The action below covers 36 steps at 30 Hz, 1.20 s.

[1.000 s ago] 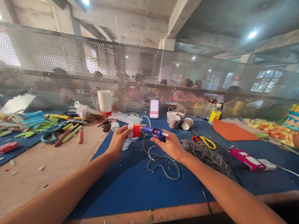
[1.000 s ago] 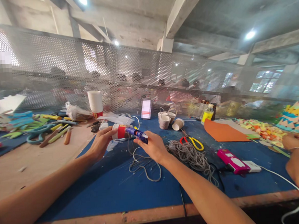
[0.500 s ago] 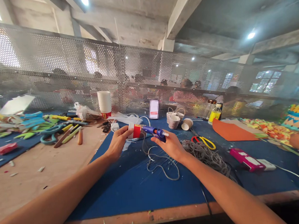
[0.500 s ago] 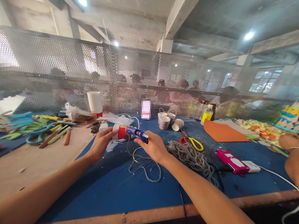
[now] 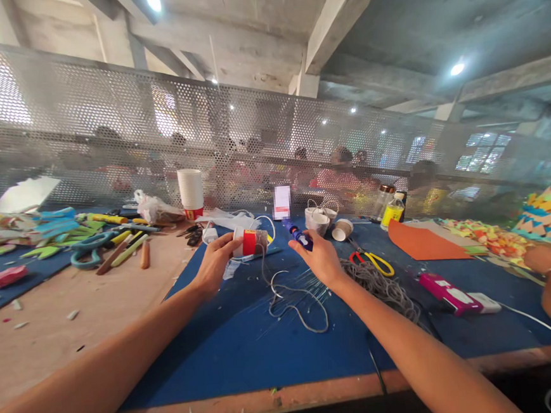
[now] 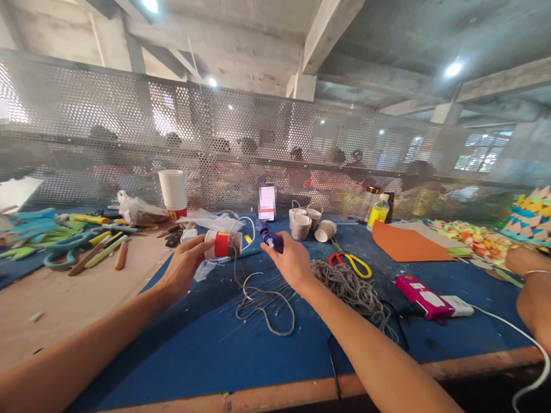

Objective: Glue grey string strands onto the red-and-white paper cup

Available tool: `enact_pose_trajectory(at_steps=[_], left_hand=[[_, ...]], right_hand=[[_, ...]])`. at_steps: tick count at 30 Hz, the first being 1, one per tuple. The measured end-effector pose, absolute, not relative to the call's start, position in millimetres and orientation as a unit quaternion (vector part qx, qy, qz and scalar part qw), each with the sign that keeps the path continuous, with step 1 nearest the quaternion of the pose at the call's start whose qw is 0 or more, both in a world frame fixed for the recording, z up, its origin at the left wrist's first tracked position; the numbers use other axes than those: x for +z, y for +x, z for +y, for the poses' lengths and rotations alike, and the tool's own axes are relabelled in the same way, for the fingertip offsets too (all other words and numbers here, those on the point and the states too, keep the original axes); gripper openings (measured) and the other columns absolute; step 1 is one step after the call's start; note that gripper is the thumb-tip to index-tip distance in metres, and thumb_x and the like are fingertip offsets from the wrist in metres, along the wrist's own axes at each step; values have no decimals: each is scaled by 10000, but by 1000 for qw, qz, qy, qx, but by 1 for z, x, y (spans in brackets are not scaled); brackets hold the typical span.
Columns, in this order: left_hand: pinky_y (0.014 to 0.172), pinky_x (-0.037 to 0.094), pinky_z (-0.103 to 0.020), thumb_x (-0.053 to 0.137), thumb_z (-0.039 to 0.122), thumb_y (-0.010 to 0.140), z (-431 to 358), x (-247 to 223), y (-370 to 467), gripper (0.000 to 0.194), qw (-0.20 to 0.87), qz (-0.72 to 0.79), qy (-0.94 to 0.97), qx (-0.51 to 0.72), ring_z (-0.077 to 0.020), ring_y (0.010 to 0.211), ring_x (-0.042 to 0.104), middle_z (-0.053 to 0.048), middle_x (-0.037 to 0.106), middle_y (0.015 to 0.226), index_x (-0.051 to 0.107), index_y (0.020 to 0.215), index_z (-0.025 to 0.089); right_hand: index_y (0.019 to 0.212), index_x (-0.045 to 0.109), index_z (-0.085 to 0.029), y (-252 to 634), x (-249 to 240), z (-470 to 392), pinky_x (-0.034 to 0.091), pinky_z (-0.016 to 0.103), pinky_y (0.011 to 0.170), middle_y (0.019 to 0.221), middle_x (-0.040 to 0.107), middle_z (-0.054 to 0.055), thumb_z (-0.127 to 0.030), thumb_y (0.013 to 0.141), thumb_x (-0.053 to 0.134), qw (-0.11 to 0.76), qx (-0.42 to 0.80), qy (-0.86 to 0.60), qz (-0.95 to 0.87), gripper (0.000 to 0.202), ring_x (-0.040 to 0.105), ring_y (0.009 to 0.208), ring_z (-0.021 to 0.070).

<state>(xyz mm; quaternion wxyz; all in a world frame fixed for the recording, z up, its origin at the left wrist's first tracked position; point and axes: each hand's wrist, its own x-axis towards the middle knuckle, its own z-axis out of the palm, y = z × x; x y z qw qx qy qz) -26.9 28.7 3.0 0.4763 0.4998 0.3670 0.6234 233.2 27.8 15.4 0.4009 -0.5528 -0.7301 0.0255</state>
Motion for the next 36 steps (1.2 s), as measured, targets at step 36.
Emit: enact_pose_trajectory(at_steps=[36], left_hand=[[777,560,-362,899,367,695,13,11,-13,320,536,304,507,603,-257,813,737,-83,817,908,841,952,186]], right_hand=[[1080,650,-174,202,13,2,546,362,975,916,810,62,-417,868,780,386,488,-397,-675,348,772,967,215]])
